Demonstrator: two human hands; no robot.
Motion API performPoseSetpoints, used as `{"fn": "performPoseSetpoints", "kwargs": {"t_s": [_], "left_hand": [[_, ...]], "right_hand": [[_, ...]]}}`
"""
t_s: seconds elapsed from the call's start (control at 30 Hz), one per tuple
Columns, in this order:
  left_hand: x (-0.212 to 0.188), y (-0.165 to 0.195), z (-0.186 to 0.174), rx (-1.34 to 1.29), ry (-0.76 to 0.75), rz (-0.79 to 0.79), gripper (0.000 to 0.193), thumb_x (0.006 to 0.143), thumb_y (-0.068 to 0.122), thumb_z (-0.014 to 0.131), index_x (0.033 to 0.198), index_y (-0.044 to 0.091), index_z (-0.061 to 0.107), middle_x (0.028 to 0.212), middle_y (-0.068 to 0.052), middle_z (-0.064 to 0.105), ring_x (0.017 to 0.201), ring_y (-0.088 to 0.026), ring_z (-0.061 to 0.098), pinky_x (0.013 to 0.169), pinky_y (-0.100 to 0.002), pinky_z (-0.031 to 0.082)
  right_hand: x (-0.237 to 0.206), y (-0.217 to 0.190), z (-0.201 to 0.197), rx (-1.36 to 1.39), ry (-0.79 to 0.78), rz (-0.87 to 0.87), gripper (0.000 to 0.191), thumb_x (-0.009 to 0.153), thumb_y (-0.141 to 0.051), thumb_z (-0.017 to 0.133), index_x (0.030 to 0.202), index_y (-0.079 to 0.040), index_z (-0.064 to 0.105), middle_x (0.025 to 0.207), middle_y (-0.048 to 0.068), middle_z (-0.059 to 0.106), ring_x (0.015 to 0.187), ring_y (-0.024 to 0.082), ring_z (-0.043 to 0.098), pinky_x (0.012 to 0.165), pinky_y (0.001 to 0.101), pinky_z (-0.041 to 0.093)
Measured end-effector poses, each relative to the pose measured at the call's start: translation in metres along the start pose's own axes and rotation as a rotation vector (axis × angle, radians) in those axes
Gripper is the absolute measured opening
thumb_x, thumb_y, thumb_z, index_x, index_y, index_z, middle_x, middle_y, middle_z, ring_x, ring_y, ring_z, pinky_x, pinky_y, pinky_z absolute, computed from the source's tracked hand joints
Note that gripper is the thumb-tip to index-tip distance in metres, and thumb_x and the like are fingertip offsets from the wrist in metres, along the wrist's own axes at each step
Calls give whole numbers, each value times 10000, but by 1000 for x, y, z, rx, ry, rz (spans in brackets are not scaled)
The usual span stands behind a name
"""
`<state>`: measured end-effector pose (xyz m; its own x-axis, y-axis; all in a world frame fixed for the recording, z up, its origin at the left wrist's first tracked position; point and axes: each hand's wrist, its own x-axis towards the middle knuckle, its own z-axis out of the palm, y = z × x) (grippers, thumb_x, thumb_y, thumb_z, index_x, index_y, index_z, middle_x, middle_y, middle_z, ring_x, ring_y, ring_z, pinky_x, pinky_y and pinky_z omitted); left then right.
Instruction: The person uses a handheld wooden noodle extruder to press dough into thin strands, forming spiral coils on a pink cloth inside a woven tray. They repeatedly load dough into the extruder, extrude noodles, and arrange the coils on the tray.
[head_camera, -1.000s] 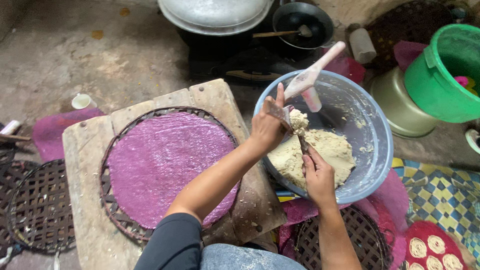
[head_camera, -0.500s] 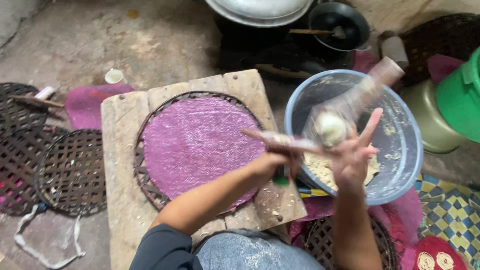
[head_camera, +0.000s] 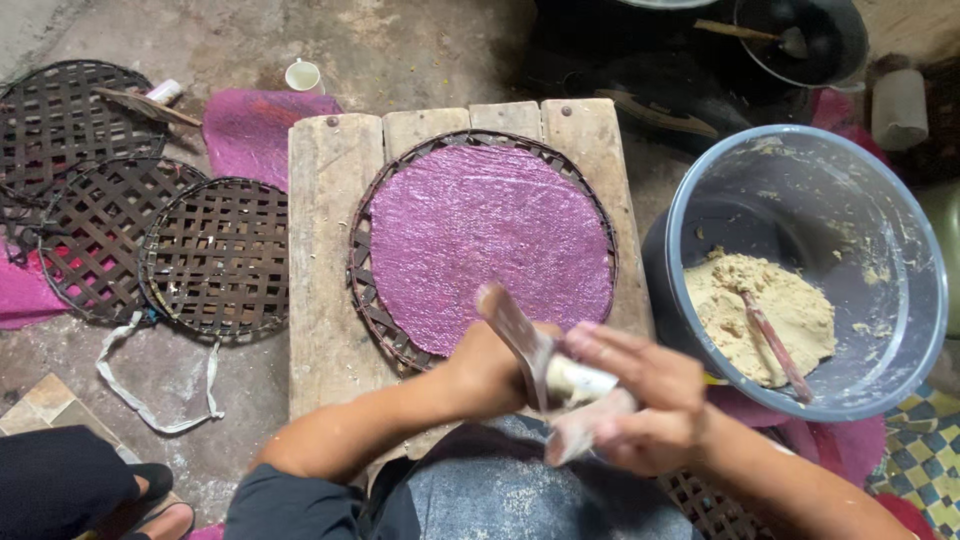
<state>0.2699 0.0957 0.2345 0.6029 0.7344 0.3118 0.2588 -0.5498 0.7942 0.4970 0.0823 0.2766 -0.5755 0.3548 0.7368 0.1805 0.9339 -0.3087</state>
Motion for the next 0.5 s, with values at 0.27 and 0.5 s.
{"fn": "performPoseSetpoints", "kwargs": {"t_s": [0.27, 0.5], "left_hand": [[5, -13, 14, -42, -135, -34, 374, 718, 204, 859, 1043, 116, 696, 926, -113, 723, 839, -325, 725, 692, -444, 580], [20, -33, -5, -192, -250, -184, 393, 826, 240, 806, 1172, 131, 653, 1179, -96, 708, 1085, -235, 687, 949, -369, 593]], "right_hand": [[-39, -9, 6, 335, 30, 553, 875, 1010, -466, 699, 1614, -201, 124, 1682, 236, 209, 1596, 395, 243, 1272, 569, 285], [-144, 12, 6, 1059, -253, 1263, 981, 708, -375, 828, 1502, 4, 393, 1365, 183, 574, 1244, 257, 561, 1050, 410, 464]]}}
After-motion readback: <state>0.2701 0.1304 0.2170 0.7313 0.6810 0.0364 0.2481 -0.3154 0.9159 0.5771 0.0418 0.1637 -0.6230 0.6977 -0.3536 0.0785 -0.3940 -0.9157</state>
